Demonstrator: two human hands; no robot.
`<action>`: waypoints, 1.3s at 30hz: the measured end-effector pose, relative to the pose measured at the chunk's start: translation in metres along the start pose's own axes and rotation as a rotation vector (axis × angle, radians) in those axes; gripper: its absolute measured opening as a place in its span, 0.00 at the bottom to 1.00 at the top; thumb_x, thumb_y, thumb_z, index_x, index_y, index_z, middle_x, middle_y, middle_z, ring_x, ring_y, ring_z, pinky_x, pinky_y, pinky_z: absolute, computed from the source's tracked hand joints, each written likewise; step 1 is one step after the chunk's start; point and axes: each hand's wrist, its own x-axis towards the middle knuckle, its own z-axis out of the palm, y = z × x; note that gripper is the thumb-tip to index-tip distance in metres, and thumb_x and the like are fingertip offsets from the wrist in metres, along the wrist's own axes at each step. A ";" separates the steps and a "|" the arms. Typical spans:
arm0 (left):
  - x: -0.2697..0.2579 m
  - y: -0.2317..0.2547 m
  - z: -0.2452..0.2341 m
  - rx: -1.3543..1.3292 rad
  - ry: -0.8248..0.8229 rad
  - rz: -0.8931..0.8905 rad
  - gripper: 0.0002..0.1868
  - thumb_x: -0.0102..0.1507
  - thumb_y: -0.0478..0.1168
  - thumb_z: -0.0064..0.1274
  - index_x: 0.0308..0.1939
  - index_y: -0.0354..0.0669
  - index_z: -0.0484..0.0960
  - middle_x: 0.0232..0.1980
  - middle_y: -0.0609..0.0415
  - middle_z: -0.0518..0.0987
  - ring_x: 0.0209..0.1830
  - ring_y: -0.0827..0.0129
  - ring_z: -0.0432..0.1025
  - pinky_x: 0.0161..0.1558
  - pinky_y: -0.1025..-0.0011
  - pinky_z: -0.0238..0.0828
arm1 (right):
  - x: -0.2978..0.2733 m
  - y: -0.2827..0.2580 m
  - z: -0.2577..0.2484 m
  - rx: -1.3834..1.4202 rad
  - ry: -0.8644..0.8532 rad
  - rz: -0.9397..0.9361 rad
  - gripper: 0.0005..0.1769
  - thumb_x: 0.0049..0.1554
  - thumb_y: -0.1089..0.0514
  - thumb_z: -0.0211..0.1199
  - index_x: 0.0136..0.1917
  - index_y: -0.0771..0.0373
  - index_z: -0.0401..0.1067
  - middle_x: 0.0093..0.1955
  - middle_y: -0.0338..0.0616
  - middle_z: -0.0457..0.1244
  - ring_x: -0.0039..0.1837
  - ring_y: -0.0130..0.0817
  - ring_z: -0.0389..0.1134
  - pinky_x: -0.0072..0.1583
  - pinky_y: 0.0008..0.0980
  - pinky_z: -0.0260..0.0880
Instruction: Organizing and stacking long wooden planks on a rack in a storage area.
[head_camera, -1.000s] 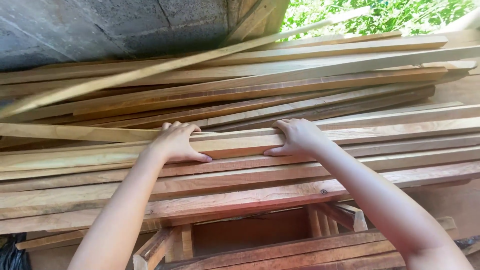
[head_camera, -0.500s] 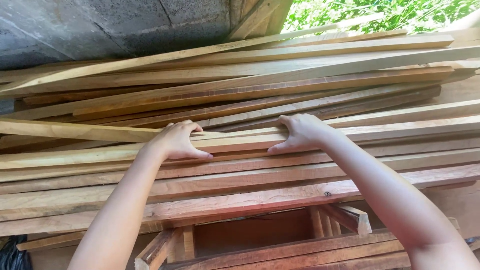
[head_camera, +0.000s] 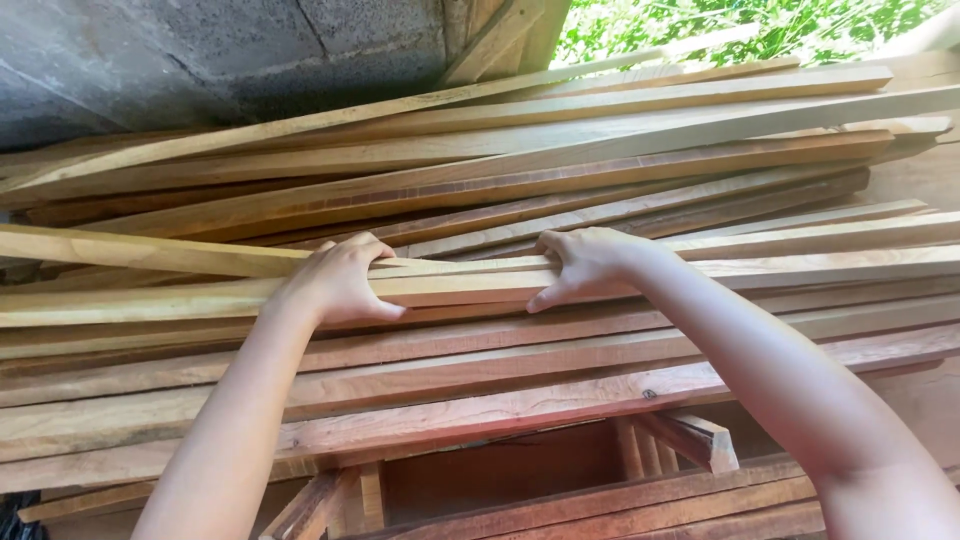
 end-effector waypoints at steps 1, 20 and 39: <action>0.002 -0.003 0.001 -0.004 -0.006 -0.008 0.47 0.42 0.63 0.70 0.64 0.60 0.76 0.70 0.63 0.71 0.70 0.59 0.66 0.71 0.52 0.63 | -0.002 0.000 -0.001 0.000 -0.008 -0.006 0.61 0.36 0.20 0.69 0.71 0.60 0.65 0.60 0.56 0.69 0.62 0.52 0.71 0.64 0.42 0.70; 0.014 -0.012 0.003 0.046 0.211 0.181 0.52 0.38 0.65 0.73 0.63 0.52 0.77 0.67 0.55 0.74 0.67 0.53 0.67 0.70 0.57 0.61 | -0.008 0.003 -0.004 -0.035 0.031 0.050 0.53 0.39 0.17 0.64 0.58 0.63 0.75 0.53 0.59 0.72 0.57 0.54 0.73 0.61 0.47 0.71; 0.004 -0.037 0.055 0.140 0.541 0.322 0.43 0.54 0.61 0.65 0.68 0.49 0.73 0.73 0.55 0.70 0.74 0.60 0.60 0.76 0.53 0.49 | -0.031 -0.017 0.018 -0.442 0.655 -0.182 0.41 0.51 0.22 0.62 0.59 0.59 0.69 0.52 0.47 0.69 0.53 0.45 0.72 0.55 0.44 0.68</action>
